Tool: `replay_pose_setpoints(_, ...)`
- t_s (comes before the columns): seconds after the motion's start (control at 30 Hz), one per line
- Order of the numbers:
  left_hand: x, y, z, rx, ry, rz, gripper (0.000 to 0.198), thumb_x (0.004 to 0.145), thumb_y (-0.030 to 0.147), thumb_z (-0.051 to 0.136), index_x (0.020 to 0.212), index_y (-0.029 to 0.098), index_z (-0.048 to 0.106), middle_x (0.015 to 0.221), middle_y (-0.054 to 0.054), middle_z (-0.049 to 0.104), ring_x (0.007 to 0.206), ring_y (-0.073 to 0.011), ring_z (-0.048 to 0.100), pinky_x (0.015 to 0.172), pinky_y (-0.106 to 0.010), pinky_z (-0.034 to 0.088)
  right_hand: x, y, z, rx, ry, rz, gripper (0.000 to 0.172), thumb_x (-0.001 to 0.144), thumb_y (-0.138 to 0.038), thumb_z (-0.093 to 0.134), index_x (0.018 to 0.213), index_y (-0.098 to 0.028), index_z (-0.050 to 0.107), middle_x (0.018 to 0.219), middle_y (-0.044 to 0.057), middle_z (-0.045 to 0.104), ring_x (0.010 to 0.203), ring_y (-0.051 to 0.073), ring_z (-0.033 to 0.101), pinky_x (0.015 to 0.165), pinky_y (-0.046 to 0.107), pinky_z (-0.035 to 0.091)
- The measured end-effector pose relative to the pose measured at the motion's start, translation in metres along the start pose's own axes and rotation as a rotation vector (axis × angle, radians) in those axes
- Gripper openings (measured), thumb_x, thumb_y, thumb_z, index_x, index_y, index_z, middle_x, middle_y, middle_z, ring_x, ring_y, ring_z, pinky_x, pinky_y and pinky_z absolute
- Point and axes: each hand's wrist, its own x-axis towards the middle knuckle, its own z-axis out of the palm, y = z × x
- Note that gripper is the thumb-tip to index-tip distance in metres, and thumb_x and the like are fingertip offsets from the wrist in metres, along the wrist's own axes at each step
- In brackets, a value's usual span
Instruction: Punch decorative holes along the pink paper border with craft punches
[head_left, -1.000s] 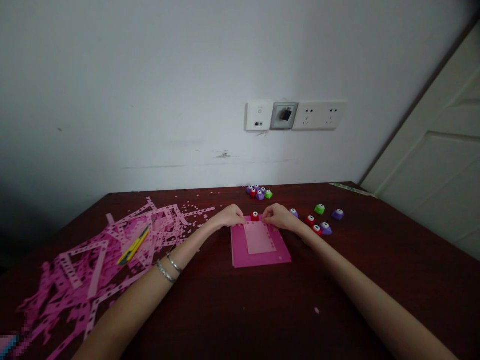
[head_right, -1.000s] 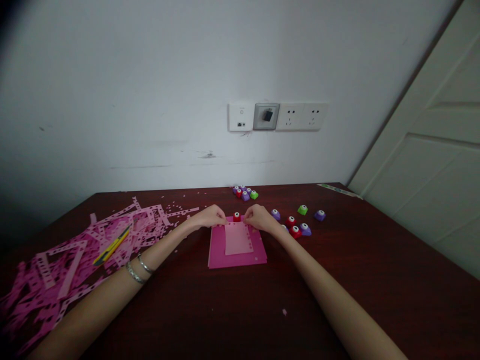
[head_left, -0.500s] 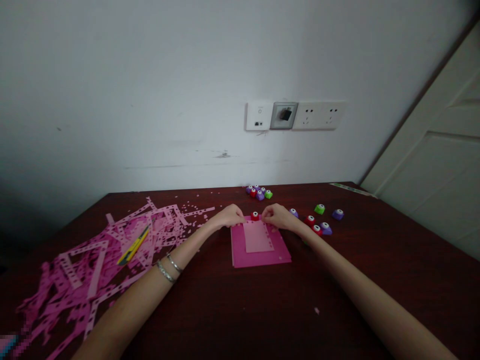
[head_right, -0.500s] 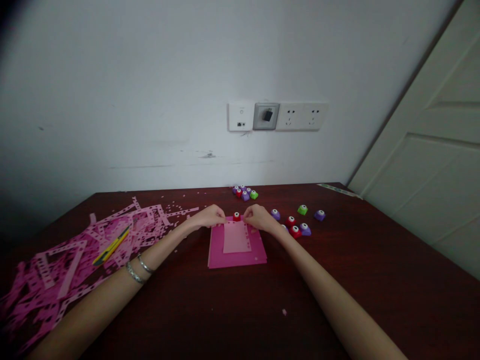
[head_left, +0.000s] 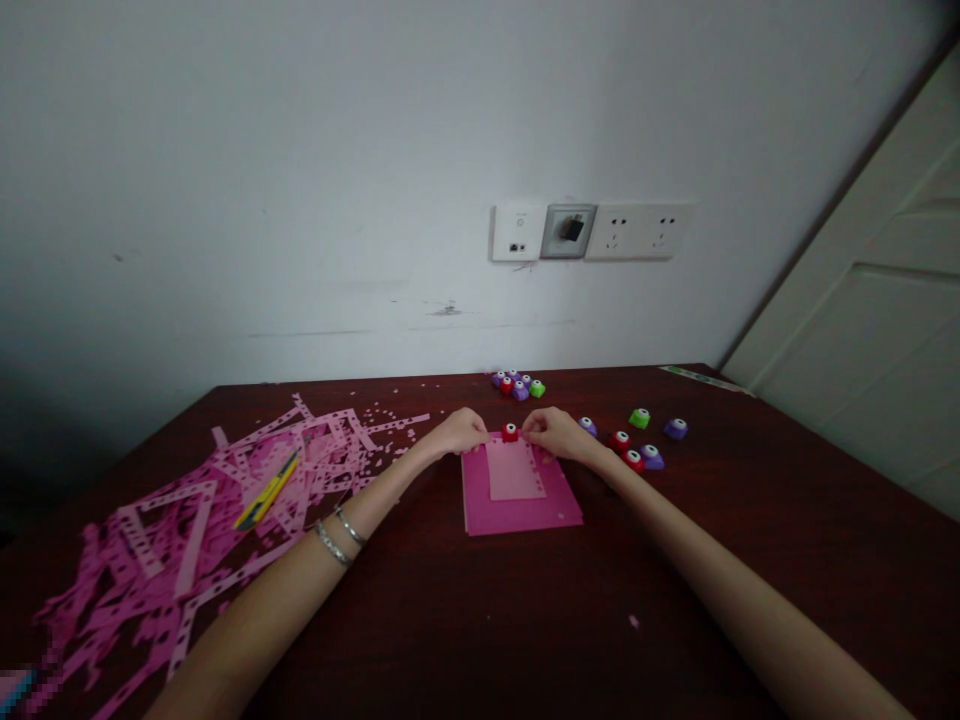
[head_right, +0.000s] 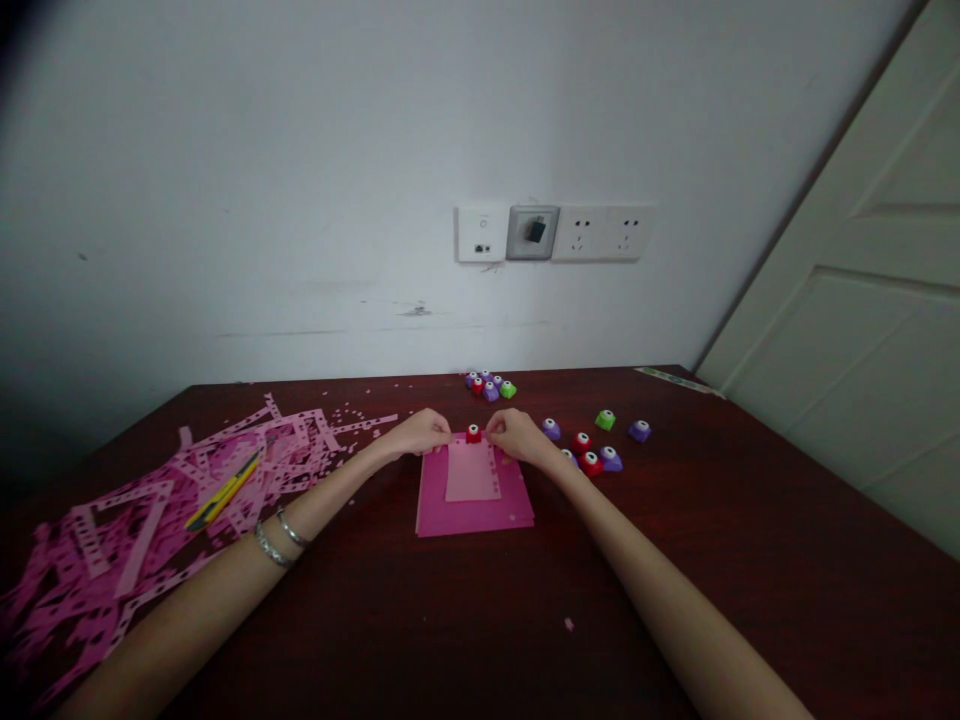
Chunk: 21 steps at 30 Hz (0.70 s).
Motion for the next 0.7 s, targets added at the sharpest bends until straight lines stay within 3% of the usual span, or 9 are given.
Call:
replay_pose_setpoints(0.4, 0.0026, -0.0038, 0.0015, 0.014, 0.028, 0.022, 0.017, 0.071, 0.021, 0.051, 0.057, 0.012, 0.056, 0.044, 0.003, 0.049, 0.035, -0.0058, 0.041, 0.038, -0.019, 0.030, 0.0031, 0.0074, 0.0039, -0.035, 0.040, -0.086, 0.009, 0.075, -0.015, 0.053, 0.077, -0.013, 0.062, 0.061, 0.001, 0.064, 0.045, 0.009, 0.057, 0.038, 0.015, 0.041)
replay_pose_setpoints(0.7, 0.0016, -0.0024, 0.0014, 0.014, 0.037, 0.011, 0.016, 0.071, 0.022, 0.053, 0.058, 0.012, 0.056, 0.043, 0.003, 0.049, 0.036, -0.0066, 0.042, 0.037, -0.019, 0.031, 0.0017, 0.0049, 0.0037, -0.016, 0.046, -0.057, 0.008, 0.075, -0.014, 0.053, 0.077, -0.013, 0.061, 0.061, 0.001, 0.063, 0.044, 0.008, 0.055, 0.036, 0.013, 0.040)
